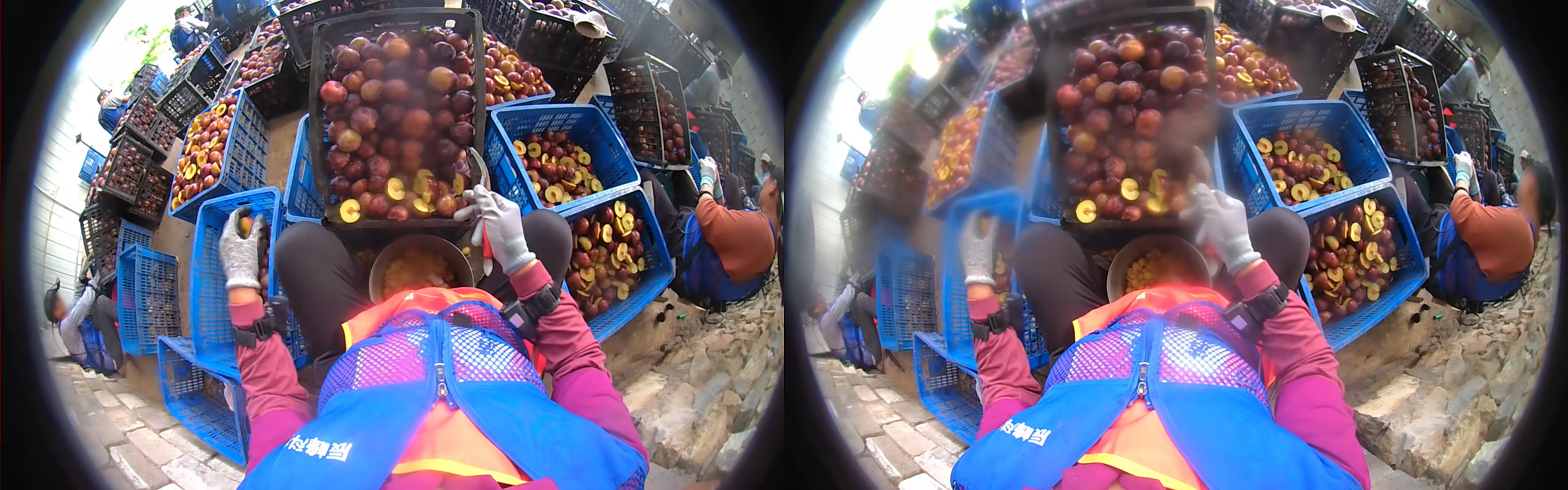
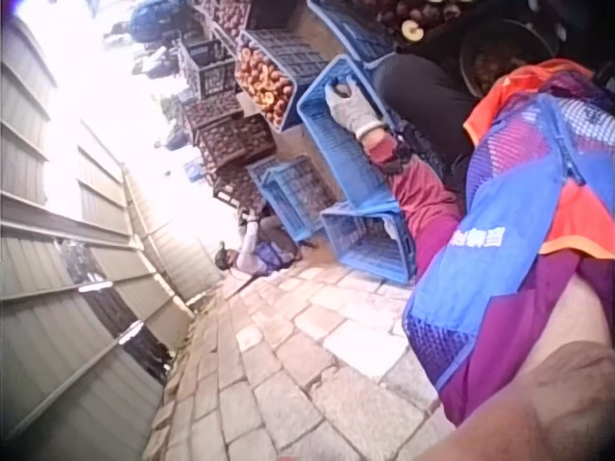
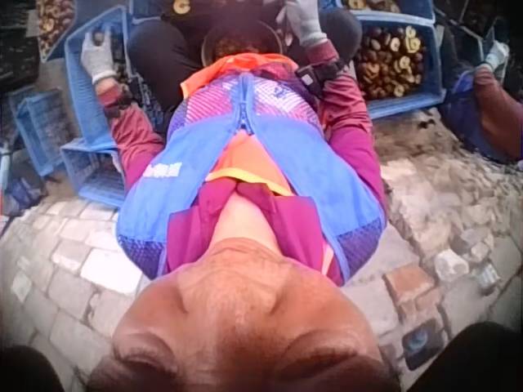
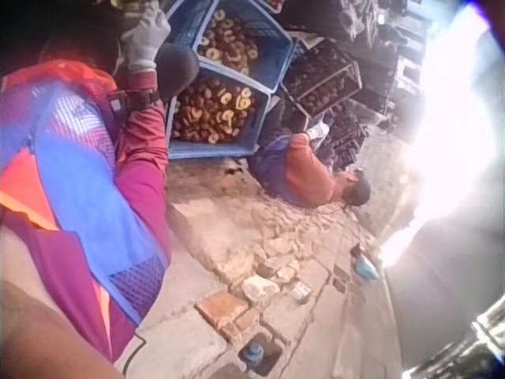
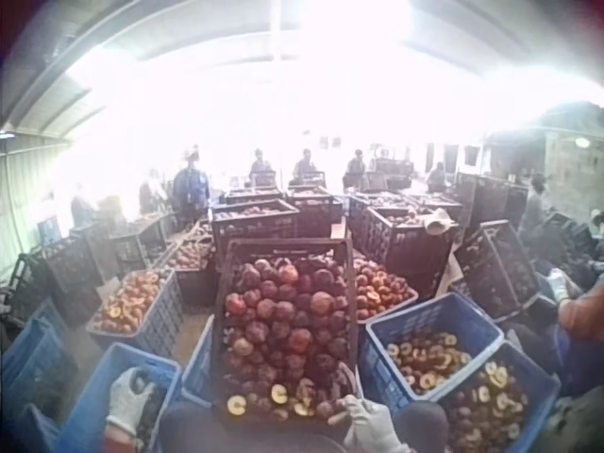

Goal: The recorder is peeling and pitting plums or nectarines using a small hand knife.

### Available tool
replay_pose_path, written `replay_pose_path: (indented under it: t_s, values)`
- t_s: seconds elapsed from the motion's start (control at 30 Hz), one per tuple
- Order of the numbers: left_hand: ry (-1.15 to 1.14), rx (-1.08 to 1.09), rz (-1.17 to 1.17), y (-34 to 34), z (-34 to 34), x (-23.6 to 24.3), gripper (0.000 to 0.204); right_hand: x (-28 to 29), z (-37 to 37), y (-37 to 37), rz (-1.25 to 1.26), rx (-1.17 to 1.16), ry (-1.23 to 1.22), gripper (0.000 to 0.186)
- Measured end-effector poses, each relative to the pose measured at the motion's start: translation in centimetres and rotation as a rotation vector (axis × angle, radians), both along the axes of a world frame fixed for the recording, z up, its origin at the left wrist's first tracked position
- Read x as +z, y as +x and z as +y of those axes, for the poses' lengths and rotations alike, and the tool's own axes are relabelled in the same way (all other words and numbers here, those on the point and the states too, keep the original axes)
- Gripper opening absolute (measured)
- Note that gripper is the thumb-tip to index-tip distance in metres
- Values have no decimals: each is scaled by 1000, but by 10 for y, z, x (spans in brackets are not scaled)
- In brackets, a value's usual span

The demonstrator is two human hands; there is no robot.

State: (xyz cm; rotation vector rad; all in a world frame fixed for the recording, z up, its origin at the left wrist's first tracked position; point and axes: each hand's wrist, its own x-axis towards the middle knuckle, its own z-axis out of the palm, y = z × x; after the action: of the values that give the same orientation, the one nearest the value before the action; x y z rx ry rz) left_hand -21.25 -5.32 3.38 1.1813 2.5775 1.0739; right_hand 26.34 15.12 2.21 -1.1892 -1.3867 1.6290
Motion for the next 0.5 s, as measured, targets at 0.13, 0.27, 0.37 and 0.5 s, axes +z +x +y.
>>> replay_pose_path:
  t_s: [0.13, 0.27, 0.37, 0.5]
  values:
    - [-232, -123, 630, 21, 36, 27, 52, -15, -12, 8, 5, 35, -143, 48]
    - [-277, -802, 527, 161, 158, -12, 45, -33, -22, 11, 32, 48, -116, 48]
    - [-530, -980, 637, 224, 212, -57, 41, -21, -31, 21, 63, 60, -177, 49]
    - [-751, -915, 714, 243, 235, -71, 49, -14, -35, 52, 38, 25, -209, 50]
